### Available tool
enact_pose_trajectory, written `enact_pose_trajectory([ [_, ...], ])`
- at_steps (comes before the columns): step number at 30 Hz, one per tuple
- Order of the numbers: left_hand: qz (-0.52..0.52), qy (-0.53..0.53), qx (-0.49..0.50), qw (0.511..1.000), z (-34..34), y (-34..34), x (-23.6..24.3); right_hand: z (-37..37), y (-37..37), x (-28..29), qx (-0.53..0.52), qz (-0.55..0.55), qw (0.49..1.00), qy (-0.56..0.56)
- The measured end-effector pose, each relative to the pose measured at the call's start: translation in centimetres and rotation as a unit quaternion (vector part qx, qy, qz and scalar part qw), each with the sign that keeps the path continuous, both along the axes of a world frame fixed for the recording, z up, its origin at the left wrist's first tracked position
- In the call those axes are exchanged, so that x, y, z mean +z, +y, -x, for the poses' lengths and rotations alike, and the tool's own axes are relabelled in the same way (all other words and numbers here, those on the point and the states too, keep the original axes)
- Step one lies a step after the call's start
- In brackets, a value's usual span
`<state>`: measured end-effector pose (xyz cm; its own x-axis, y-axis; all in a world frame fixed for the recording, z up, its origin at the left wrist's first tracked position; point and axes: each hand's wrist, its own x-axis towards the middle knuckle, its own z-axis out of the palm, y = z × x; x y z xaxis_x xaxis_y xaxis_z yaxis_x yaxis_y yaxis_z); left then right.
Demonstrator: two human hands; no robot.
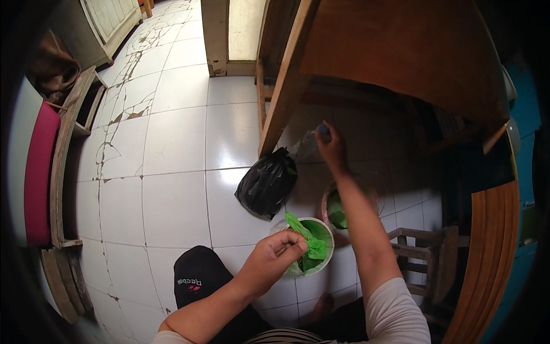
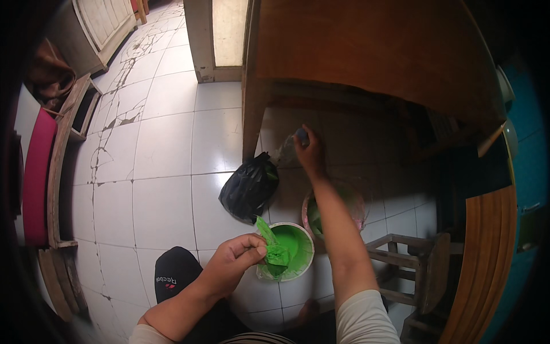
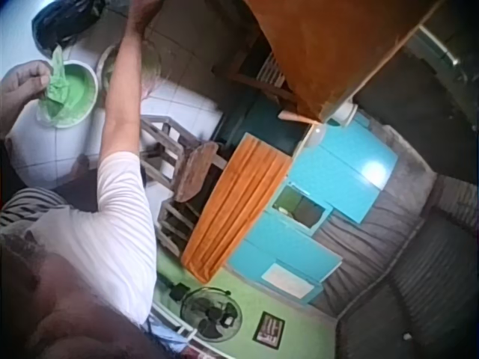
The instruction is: The person mixes green paint in a bucket using a green cloth. They pour water from a plastic bottle into the paint and squeeze the cloth by hand to distribute the color.
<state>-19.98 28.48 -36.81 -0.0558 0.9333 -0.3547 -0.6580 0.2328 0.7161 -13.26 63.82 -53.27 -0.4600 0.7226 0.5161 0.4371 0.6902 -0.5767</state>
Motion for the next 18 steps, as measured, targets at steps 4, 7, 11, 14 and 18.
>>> enact_pose_trajectory([
  [4, 0.007, -0.002, 0.003, 1.000, 0.2, 0.0, 0.1, 0.3, 0.4, -1.5, -0.015, -0.023, 0.999, 0.039],
  [7, 0.011, 0.000, -0.002, 1.000, 0.1, 0.1, 0.2, -0.1, 1.2, -2.5, -0.012, 0.054, 0.996, 0.063],
  [11, 0.016, 0.000, -0.003, 1.000, 0.1, 0.3, 0.1, 0.5, 0.5, -2.7, 0.011, 0.123, 0.987, 0.103],
  [14, 0.011, 0.003, -0.005, 1.000, -0.2, 0.5, 0.2, 0.6, 0.4, -2.1, -0.024, 0.111, 0.989, 0.093],
  [18, 0.008, -0.003, 0.003, 1.000, 0.4, 0.2, -0.1, 1.4, -0.9, -0.6, -0.036, 0.142, 0.987, 0.067],
])
